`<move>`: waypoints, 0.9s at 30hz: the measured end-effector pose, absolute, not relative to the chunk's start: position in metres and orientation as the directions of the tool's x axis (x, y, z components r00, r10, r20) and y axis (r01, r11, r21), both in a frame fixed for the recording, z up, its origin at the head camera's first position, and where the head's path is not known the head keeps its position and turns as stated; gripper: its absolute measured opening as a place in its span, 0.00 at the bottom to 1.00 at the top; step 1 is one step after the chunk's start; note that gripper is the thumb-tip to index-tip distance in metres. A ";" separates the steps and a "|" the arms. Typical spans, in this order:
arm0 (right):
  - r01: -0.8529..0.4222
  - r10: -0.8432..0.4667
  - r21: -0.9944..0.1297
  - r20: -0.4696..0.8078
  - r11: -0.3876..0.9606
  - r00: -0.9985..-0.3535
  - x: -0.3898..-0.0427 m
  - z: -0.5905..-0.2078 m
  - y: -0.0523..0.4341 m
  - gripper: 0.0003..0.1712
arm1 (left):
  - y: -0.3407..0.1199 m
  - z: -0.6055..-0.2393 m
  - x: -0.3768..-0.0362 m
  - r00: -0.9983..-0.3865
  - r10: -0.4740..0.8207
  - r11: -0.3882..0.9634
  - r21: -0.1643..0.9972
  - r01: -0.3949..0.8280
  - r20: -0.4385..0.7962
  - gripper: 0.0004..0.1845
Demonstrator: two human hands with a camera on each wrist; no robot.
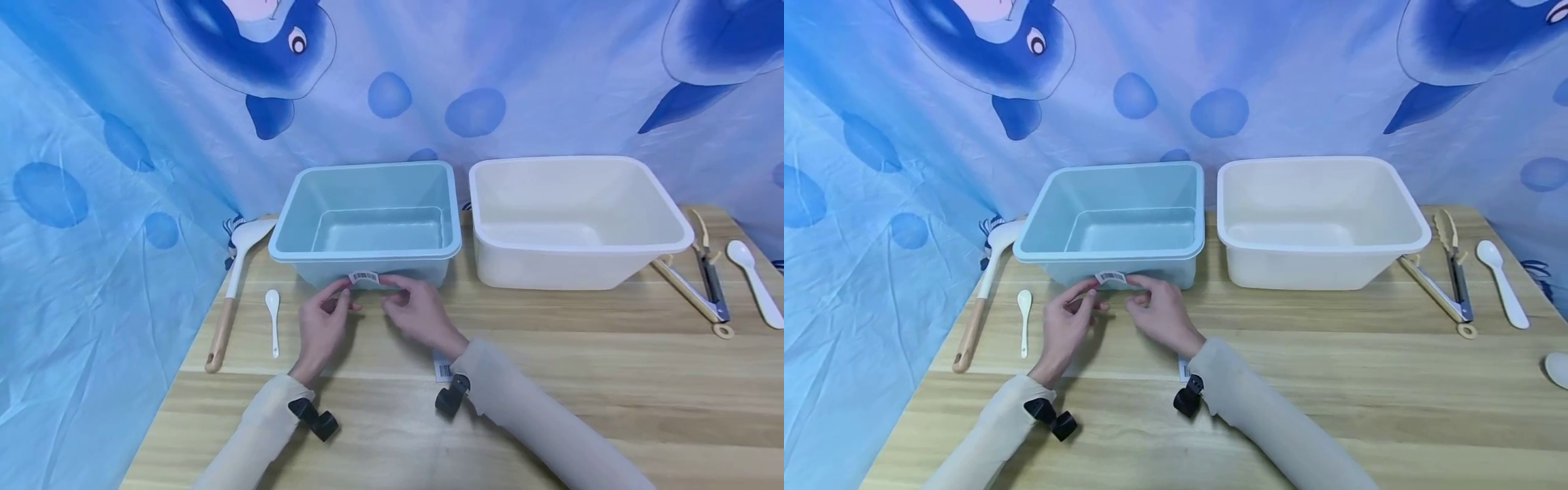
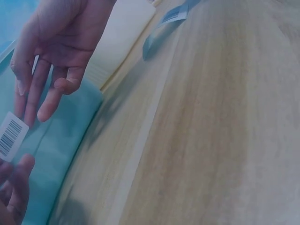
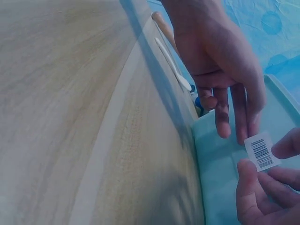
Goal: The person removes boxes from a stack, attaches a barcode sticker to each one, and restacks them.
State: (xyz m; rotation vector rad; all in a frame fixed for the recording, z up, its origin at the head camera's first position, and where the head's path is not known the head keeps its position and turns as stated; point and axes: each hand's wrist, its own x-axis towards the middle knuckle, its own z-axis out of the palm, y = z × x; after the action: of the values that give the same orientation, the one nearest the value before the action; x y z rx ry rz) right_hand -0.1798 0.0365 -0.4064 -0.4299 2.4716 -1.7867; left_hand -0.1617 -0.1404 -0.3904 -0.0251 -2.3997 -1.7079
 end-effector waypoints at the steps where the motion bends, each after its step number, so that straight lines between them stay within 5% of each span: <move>1: -0.183 -0.254 -0.942 0.110 0.283 -0.961 -0.179 -0.406 0.036 0.24 | -0.141 -0.390 -0.161 -0.981 -0.105 0.333 0.935 0.121 0.164 0.14; 10: -0.080 -0.302 -0.977 0.017 0.198 -0.953 -0.178 -0.405 0.025 0.20 | -0.149 -0.409 -0.168 -0.982 -0.108 0.247 0.961 0.122 0.153 0.12; 18: 0.023 -0.304 -0.999 -0.030 0.027 -0.952 -0.182 -0.404 0.010 0.27 | -0.147 -0.422 -0.182 -0.973 -0.015 0.168 0.960 0.223 0.229 0.13; 27: 0.118 -0.306 -0.993 -0.110 -0.006 -0.946 -0.185 -0.422 0.005 0.28 | -0.144 -0.420 -0.186 -0.992 -0.022 0.210 0.971 0.116 0.124 0.12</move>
State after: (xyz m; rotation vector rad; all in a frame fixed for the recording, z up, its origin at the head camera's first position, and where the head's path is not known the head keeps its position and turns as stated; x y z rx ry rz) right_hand -0.1849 0.0048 -0.4216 -0.1962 1.9790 -2.0278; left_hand -0.1863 -0.1440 -0.4197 -0.0916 -2.3552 -1.9059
